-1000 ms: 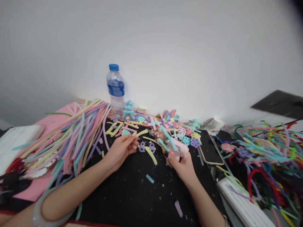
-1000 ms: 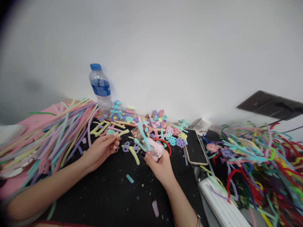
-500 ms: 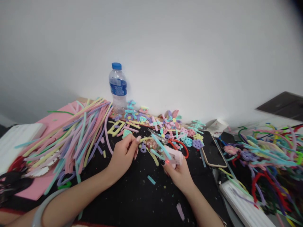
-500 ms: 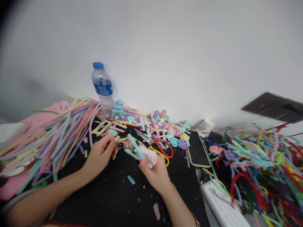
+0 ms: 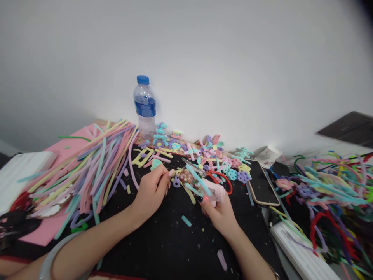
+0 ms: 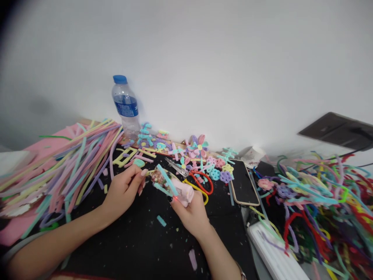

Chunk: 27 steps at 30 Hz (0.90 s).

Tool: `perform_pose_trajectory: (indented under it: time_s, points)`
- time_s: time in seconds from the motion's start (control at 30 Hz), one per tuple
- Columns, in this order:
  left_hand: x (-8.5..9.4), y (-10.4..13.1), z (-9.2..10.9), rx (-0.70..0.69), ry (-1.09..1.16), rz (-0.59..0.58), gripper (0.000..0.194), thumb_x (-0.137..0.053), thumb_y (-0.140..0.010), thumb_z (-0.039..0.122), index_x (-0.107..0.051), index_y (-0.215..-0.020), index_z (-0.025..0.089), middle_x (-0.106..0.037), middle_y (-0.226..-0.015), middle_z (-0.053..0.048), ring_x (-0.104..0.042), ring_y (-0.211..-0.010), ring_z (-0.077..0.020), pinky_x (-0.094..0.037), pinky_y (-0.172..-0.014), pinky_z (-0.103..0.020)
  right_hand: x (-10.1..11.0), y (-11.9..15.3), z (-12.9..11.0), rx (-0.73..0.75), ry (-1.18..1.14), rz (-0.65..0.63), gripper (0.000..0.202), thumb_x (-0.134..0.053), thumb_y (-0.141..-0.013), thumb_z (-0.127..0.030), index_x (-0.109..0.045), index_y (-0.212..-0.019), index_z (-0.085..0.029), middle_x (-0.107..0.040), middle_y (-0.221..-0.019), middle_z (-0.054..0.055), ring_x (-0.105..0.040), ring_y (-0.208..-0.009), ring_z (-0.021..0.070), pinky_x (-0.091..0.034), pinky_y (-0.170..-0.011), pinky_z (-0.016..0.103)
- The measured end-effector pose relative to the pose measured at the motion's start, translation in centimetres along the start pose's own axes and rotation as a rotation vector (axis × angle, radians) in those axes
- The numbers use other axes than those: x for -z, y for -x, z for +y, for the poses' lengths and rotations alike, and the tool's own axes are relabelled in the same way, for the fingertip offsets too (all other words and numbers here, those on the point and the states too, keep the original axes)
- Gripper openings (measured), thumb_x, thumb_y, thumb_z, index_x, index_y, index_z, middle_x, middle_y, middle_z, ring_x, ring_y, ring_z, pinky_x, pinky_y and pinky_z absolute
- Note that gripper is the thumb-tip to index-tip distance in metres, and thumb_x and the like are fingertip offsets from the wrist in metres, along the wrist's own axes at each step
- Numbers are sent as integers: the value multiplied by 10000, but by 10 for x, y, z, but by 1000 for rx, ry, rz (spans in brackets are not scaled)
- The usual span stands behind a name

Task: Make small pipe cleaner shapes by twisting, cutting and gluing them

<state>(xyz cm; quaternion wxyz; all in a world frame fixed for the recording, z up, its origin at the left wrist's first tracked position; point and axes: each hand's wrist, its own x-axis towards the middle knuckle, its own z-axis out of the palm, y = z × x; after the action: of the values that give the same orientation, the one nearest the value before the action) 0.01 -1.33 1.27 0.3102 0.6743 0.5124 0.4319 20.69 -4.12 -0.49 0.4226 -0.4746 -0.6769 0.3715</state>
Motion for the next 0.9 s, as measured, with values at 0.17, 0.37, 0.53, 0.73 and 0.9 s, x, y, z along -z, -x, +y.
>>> perform_pose_trajectory:
  time_s: [0.17, 0.37, 0.53, 0.73, 0.9]
  points:
    - [-1, -1, -3, -23, -26, 28, 325, -402, -935, 291, -437, -627, 193, -455, -500, 51, -462, -477, -106, -356, -536, -236, 0, -1, 1, 45, 33, 0, 207, -549, -841, -287, -634, -1003, -190, -478, -606, -25, -391, -474, 93, -373, -420, 195]
    - [0, -1, -4, -34, -53, 23, 318, -403, -931, 277, -432, -627, 190, -449, -513, 50, -453, -477, -103, -353, -534, -235, 1, 0, 2, 23, 72, 7, 161, -545, -840, -292, -633, -916, -180, -440, -568, -30, -369, -462, 95, -343, -405, 198]
    - [-1, -2, -5, -33, -82, 25, 306, -408, -925, 268, -434, -632, 186, -456, -536, 43, -453, -492, -103, -346, -536, -234, 1, -3, -3, 44, 118, 19, 187, -540, -833, -273, -629, -971, -184, -447, -580, -34, -373, -479, 103, -354, -439, 211]
    - [0, -2, -7, -32, -104, 16, 306, -398, -929, 269, -421, -634, 190, -446, -541, 46, -444, -493, -103, -338, -535, -233, 2, -4, -9, 80, 210, 19, 170, -522, -831, -265, -626, -938, -184, -495, -594, -24, -436, -511, 128, -383, -493, 229]
    - [0, -5, -10, -35, -175, -4, 299, -389, -924, 271, -399, -634, 200, -425, -531, 46, -414, -500, -118, -309, -530, -248, 2, -3, -13, 86, 373, -37, 92, -536, -815, -265, -568, -782, -185, -557, -649, -1, -510, -556, 143, -418, -542, 238]
